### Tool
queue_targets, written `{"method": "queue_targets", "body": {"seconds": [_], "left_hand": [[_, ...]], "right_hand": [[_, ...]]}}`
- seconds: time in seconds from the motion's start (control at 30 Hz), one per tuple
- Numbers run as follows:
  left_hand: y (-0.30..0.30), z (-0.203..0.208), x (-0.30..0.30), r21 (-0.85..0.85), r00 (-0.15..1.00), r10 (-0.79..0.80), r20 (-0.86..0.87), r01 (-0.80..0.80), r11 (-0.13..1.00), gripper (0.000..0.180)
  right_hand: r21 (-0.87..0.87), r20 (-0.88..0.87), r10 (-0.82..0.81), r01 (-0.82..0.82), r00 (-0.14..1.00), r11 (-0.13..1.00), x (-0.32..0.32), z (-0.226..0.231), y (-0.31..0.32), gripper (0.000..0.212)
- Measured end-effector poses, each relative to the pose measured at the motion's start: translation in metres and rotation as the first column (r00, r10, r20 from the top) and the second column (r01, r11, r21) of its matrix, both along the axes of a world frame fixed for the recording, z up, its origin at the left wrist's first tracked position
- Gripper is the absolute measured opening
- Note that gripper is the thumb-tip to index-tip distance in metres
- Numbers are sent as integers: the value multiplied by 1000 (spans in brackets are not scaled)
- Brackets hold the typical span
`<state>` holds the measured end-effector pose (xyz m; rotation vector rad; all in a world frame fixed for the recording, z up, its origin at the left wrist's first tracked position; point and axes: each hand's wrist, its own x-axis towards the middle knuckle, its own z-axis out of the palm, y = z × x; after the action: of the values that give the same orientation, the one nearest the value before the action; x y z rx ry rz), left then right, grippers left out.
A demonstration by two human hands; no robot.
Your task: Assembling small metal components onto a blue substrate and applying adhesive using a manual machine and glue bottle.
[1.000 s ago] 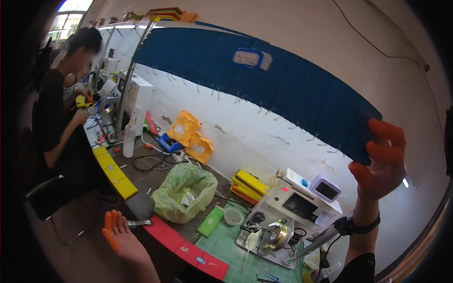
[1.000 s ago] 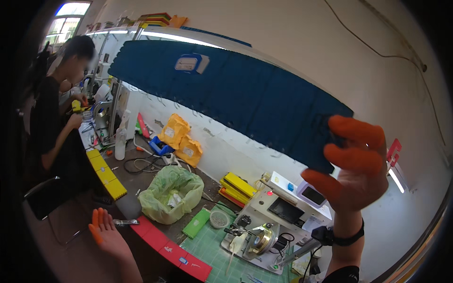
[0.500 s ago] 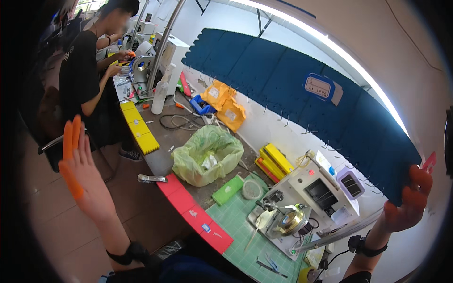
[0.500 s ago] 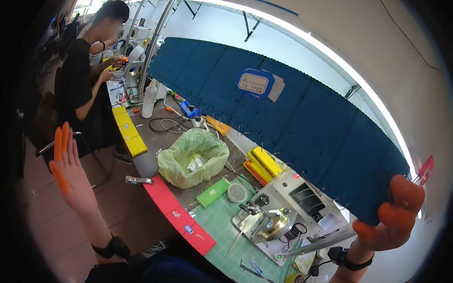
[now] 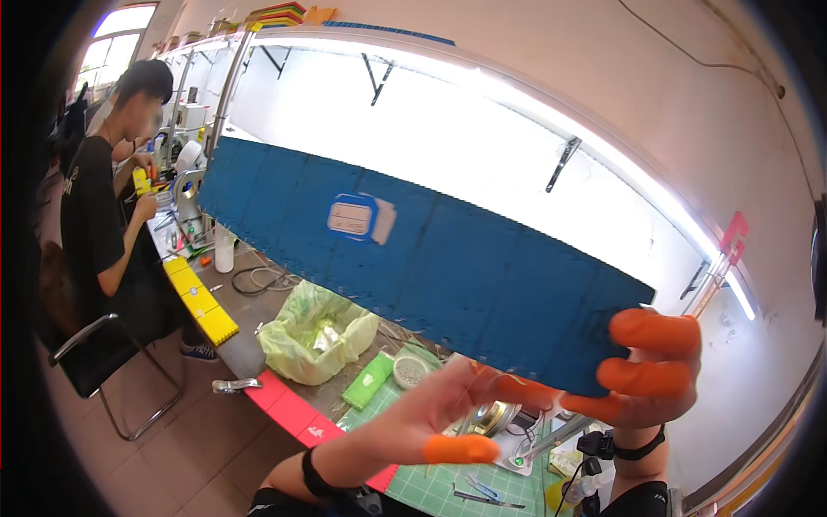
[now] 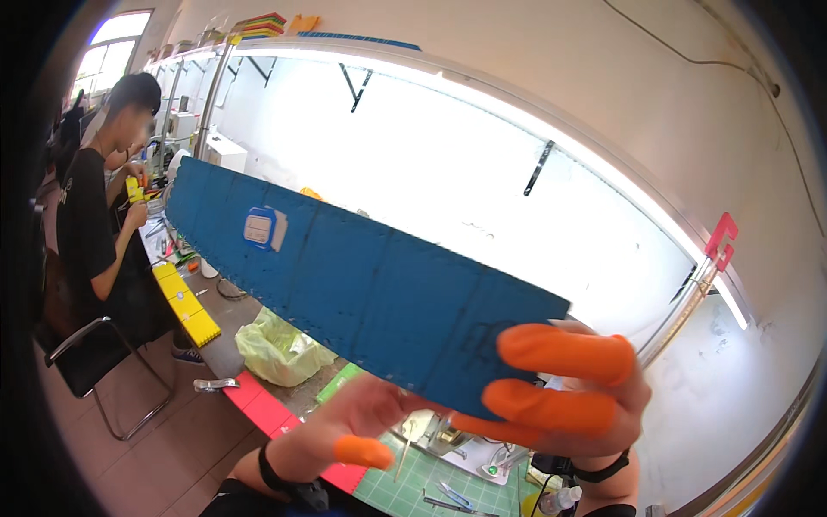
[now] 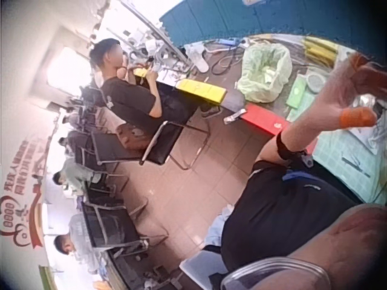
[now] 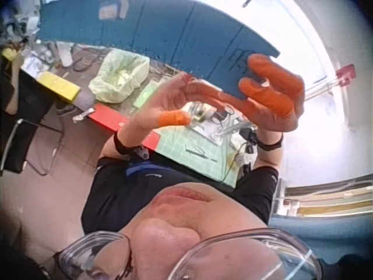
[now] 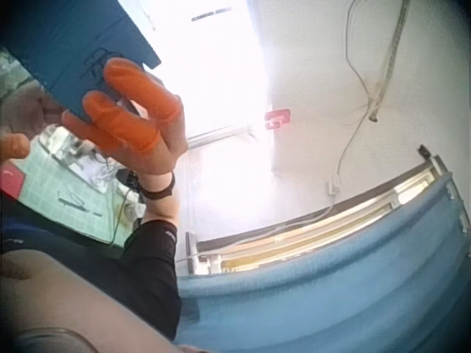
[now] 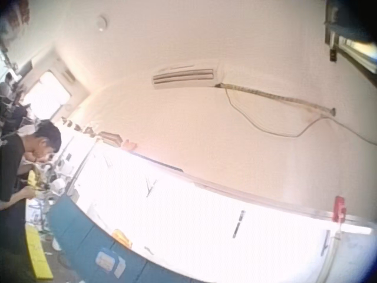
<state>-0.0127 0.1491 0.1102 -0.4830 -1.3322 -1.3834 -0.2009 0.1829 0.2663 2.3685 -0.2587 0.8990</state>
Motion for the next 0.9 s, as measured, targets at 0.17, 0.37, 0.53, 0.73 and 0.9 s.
{"method": "queue_targets", "body": {"seconds": [0.17,0.37,0.53,0.73,0.9], "left_hand": [[16,-14,26,159,953,-92,288,47,986,22],[37,-98,97,423,888,456,61,-437,794,32],[62,-136,144,391,746,666,20,-619,682,32],[72,-136,155,428,681,732,16,-666,610,38],[71,-156,165,466,740,670,59,-614,637,39]], "right_hand": [[-9,11,-20,20,1000,1000,9,12,-23,50],[-191,241,309,-267,920,944,19,72,-80,42],[-224,392,385,-319,836,921,54,136,-125,31],[-11,558,338,-400,758,916,117,182,-180,30],[81,636,326,-481,699,873,156,210,-231,30]]}}
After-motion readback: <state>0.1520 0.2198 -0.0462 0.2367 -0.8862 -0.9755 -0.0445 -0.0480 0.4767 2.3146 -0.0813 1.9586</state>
